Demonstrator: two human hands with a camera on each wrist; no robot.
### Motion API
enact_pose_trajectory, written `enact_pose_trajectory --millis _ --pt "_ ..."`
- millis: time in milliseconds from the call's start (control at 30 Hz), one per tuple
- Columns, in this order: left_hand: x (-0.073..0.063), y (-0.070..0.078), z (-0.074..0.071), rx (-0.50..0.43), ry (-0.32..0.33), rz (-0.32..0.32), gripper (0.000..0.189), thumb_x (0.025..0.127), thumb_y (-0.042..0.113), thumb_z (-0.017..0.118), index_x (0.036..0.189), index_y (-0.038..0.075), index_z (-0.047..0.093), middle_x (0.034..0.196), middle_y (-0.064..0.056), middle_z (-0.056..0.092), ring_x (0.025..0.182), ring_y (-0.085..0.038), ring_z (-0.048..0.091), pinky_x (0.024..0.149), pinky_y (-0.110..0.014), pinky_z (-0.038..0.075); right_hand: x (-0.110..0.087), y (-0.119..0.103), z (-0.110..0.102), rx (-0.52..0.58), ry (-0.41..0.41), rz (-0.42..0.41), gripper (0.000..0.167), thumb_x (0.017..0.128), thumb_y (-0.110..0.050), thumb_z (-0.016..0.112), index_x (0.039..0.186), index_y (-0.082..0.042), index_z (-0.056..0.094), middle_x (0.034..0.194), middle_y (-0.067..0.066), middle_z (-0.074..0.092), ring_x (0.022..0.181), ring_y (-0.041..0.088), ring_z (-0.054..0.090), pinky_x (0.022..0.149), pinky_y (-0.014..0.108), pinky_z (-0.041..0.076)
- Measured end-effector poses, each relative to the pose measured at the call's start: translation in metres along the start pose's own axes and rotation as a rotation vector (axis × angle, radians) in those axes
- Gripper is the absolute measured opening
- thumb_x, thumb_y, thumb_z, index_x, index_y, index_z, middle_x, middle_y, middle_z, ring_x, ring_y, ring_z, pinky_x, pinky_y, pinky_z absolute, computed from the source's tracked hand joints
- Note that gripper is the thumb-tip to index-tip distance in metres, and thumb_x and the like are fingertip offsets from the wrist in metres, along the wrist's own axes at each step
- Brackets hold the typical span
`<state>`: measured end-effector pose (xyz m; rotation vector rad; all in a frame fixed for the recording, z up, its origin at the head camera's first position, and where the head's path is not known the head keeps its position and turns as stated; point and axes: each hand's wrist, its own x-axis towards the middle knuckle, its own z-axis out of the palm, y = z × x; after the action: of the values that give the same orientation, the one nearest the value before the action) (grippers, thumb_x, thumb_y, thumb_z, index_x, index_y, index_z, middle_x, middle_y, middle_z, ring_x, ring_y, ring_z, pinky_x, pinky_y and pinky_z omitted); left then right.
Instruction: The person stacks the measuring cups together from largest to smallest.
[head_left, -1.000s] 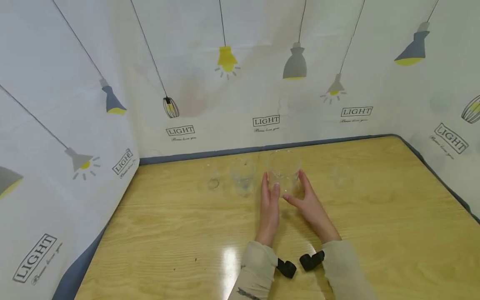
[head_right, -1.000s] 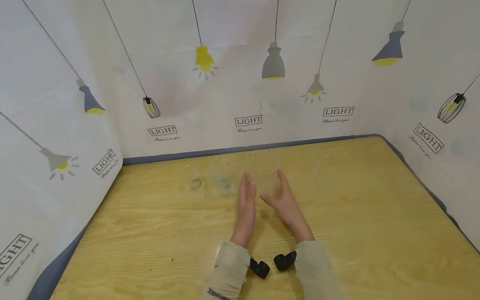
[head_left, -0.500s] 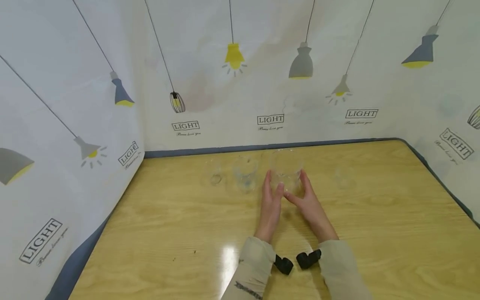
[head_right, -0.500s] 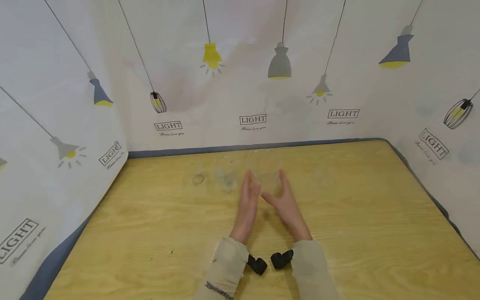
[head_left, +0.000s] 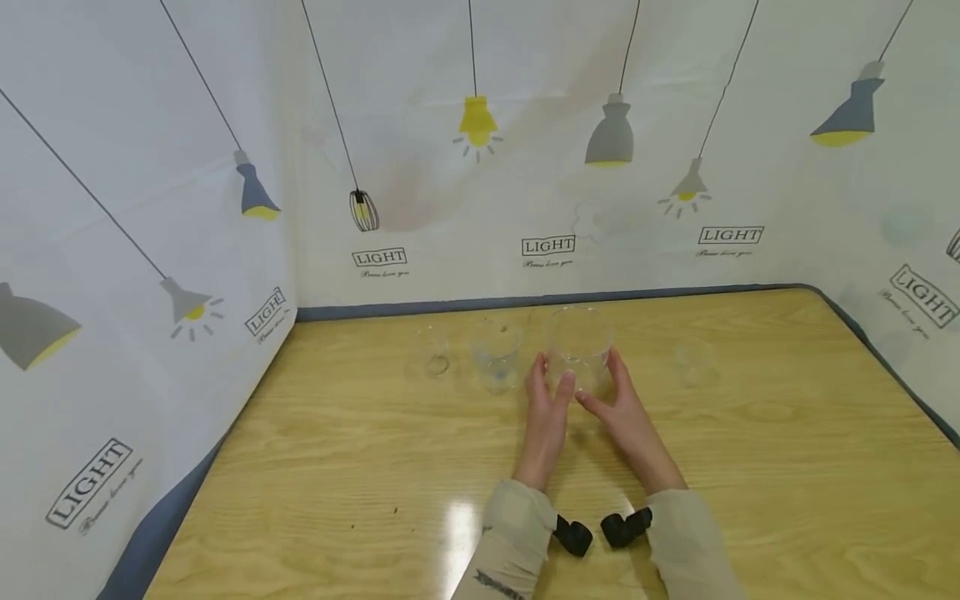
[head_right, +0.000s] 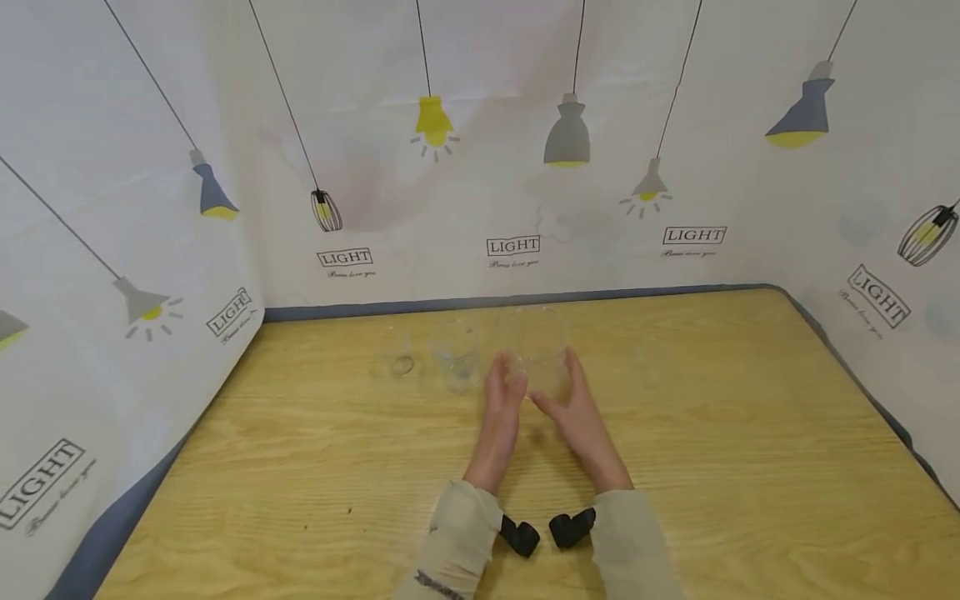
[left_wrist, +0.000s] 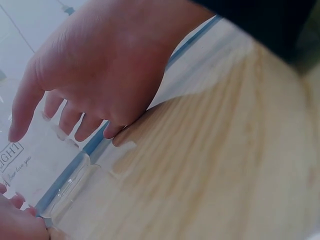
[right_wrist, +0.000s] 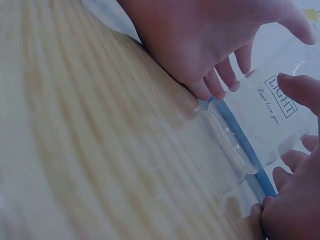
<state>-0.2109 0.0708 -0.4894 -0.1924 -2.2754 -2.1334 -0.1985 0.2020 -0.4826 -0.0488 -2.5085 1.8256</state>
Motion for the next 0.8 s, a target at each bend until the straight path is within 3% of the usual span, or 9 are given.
enact_pose_trajectory --millis 200,467,600,800 --pt "0.0036 0.0031 0.0014 0.001 -0.011 -0.024 0.076 0.083 0.060 0.045 0.143 0.028 0.013 0.146 0.006 0.016 0.131 -0.018 0.017 0.102 -0.049 0.017 0.0013 -0.0004 -0.0024 -0.013 -0.007 0.009 0.093 0.078 -0.050 0.061 0.142 -0.033 -0.004 0.149 -0.001 0.001 0.134 0.023 0.000 0.103 0.054 0.005" --pt "-0.0024 -0.0011 0.0009 0.049 -0.034 -0.046 0.075 0.082 0.061 0.045 0.143 0.031 0.011 0.145 0.016 0.012 0.131 -0.010 0.013 0.104 -0.045 0.016 -0.0069 0.0043 0.0004 -0.012 0.002 0.021 0.092 0.077 -0.052 0.061 0.141 -0.036 -0.003 0.148 -0.003 0.002 0.134 0.021 0.001 0.103 0.053 0.005" --pt "-0.0016 -0.0006 0.0015 0.053 -0.026 -0.015 0.074 0.083 0.059 0.045 0.143 0.026 0.015 0.145 0.011 0.016 0.131 -0.012 0.015 0.104 -0.043 0.017 -0.0073 0.0022 -0.0014 -0.011 -0.001 0.025 0.091 0.077 -0.051 0.061 0.141 -0.037 -0.003 0.148 -0.004 0.001 0.134 0.022 0.001 0.103 0.053 0.005" --pt "0.0003 0.0004 -0.0014 0.018 -0.019 -0.029 0.070 0.082 0.059 0.047 0.141 0.033 0.018 0.144 0.011 0.020 0.130 -0.015 0.019 0.102 -0.045 0.020 -0.0043 -0.0004 -0.0028 0.024 -0.022 0.022 0.088 0.080 -0.046 0.061 0.141 -0.035 -0.001 0.148 -0.004 0.000 0.134 0.021 -0.001 0.103 0.053 0.003"
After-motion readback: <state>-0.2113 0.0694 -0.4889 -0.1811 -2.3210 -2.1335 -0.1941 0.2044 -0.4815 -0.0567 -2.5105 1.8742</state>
